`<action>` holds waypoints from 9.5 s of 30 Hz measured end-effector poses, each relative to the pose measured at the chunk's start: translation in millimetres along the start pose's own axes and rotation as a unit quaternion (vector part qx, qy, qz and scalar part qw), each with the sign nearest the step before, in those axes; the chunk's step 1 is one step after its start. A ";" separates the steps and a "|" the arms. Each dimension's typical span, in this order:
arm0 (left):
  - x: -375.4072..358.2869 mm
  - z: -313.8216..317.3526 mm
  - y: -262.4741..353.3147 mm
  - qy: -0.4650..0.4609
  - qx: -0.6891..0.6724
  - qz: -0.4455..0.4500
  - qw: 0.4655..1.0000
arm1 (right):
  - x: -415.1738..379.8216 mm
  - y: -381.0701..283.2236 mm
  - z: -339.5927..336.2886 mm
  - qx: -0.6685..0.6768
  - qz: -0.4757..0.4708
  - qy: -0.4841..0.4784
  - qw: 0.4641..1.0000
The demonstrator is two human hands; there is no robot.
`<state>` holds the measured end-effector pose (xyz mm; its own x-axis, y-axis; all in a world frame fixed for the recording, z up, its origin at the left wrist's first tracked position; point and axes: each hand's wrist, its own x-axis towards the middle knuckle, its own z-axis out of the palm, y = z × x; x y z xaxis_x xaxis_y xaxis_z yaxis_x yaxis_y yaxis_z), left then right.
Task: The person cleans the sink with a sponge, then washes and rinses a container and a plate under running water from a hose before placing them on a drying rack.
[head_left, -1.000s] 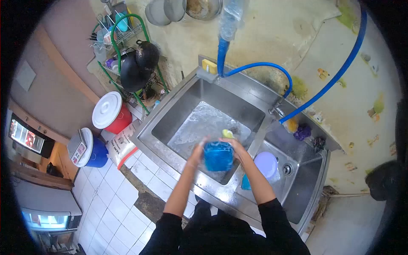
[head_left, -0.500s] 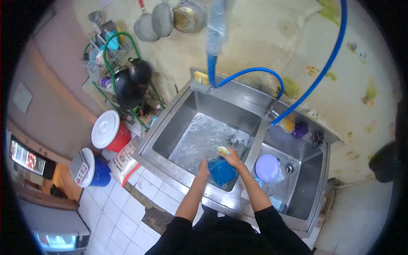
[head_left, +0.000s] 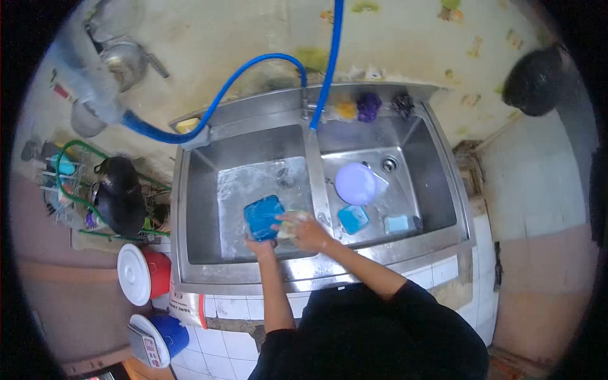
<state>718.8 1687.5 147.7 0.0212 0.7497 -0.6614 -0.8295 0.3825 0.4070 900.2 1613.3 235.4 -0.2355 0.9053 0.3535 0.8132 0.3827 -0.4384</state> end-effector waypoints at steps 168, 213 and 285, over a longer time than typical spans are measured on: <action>-24.8 209.5 3.8 -0.250 0.581 0.243 0.736 | 164.0 87.6 -133.6 0.450 0.227 -0.098 0.858; -90.6 240.8 -10.1 0.017 0.189 -0.251 0.949 | 133.9 57.7 -121.1 0.185 0.277 0.255 0.908; -25.8 188.5 21.3 -0.076 0.422 -0.039 0.902 | 186.7 76.8 -109.9 0.581 0.256 -0.102 0.766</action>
<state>805.8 1778.0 292.2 0.1904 0.7435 -0.6411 -0.1018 0.6645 0.7404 977.2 1791.5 358.5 -0.2190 0.9558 -0.1961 -0.1674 -0.2348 -0.9575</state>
